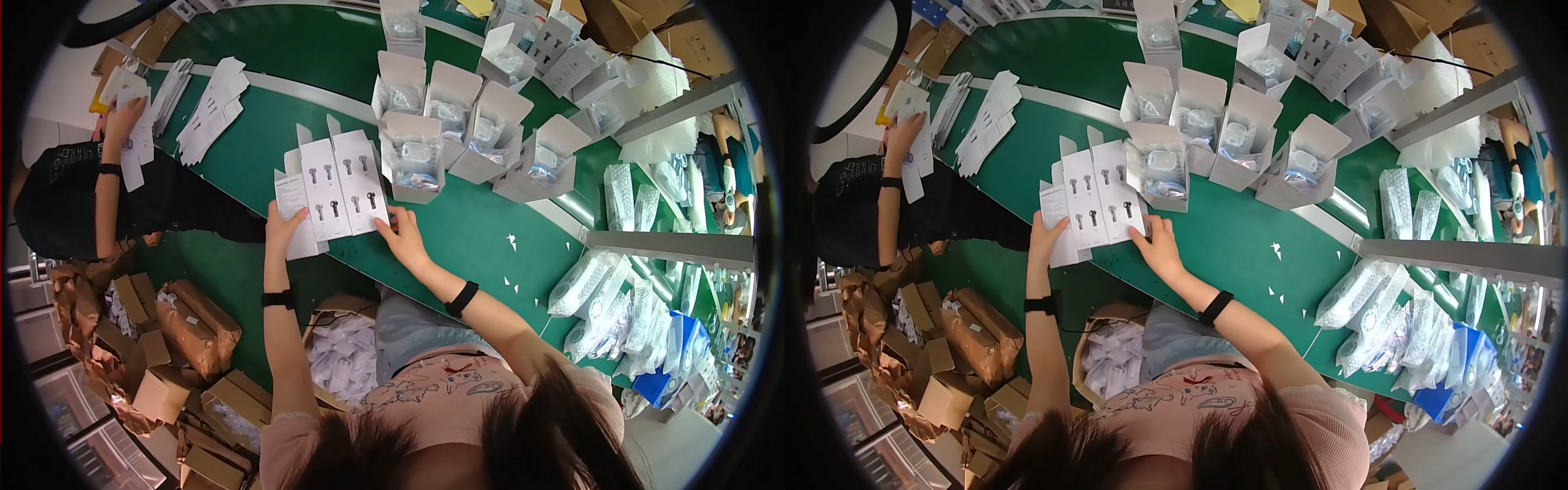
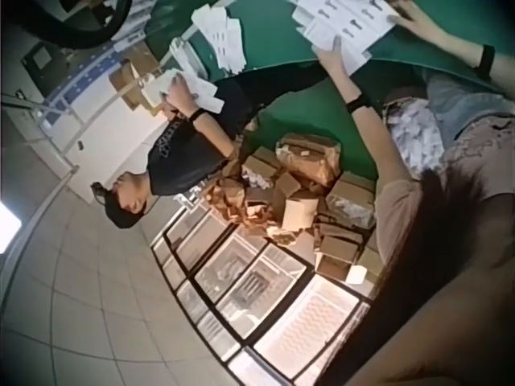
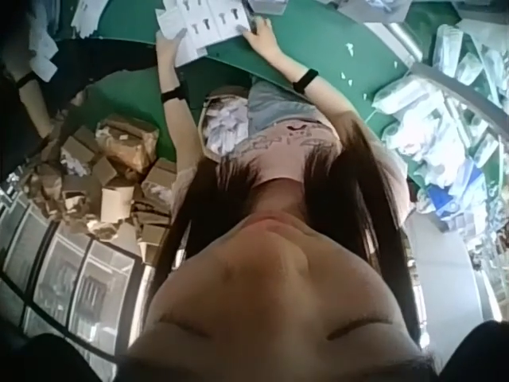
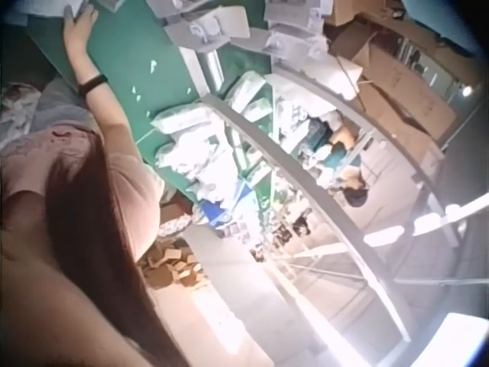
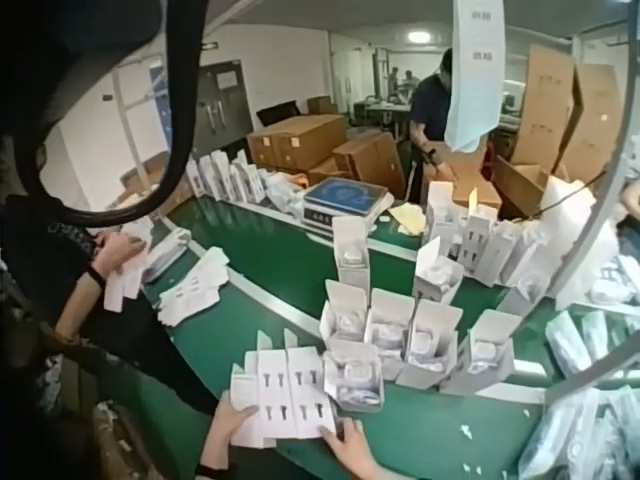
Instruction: The person packages electronic devices by hand, placing small plastic bags and bubble-wrapped items into boxes. They fold the box flaps closed, set the filled boxes aside, and place instruction manuals into new boxes.
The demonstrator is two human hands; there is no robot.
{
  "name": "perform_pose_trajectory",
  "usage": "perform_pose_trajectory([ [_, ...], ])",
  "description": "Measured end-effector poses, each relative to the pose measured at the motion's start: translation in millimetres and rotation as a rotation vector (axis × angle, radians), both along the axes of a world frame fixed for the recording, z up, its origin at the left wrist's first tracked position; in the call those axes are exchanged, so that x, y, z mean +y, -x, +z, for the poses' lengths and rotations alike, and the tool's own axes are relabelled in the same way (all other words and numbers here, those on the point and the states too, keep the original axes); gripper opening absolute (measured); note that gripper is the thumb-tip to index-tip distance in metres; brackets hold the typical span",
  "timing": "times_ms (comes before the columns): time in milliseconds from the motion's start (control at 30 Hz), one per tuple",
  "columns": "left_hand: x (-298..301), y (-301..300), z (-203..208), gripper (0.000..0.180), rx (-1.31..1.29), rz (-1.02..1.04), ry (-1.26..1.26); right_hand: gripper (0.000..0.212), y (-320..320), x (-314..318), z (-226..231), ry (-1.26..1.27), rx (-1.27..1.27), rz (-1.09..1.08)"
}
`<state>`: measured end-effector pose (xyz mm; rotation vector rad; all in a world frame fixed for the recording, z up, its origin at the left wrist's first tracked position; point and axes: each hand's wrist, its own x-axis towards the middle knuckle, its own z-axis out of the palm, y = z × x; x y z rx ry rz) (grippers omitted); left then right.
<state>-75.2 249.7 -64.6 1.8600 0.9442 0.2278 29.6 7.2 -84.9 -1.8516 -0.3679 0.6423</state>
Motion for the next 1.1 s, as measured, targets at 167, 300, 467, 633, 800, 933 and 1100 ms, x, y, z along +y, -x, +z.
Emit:
perform_pose_trajectory([
  [167,-35,54,8,0.06,-0.124,0.066,0.183,0.059,8,-13,22,0.2,0.047,0.218],
  [300,-83,84,28,0.068,-0.305,0.237,0.106,0.066,33,-38,39,-0.148,-0.06,0.056],
  [467,-121,82,38,0.077,-0.484,0.152,0.117,0.08,32,-94,55,-0.243,-0.194,0.139],
  [633,-123,30,-31,0.078,-0.441,-0.004,0.073,0.088,4,-125,37,-0.222,-0.404,0.007],
  [800,-139,-12,-46,0.082,-0.573,-0.025,-0.025,0.089,-12,-145,6,-0.202,-0.38,-0.056],
  [933,-144,-2,-46,0.086,-0.521,-0.073,-0.098,0.09,-6,-167,9,-0.244,-0.315,-0.131],
  [1100,-174,22,-9,0.079,-0.499,-0.018,-0.242,0.093,-10,-224,29,-0.12,-0.51,-0.215],
])
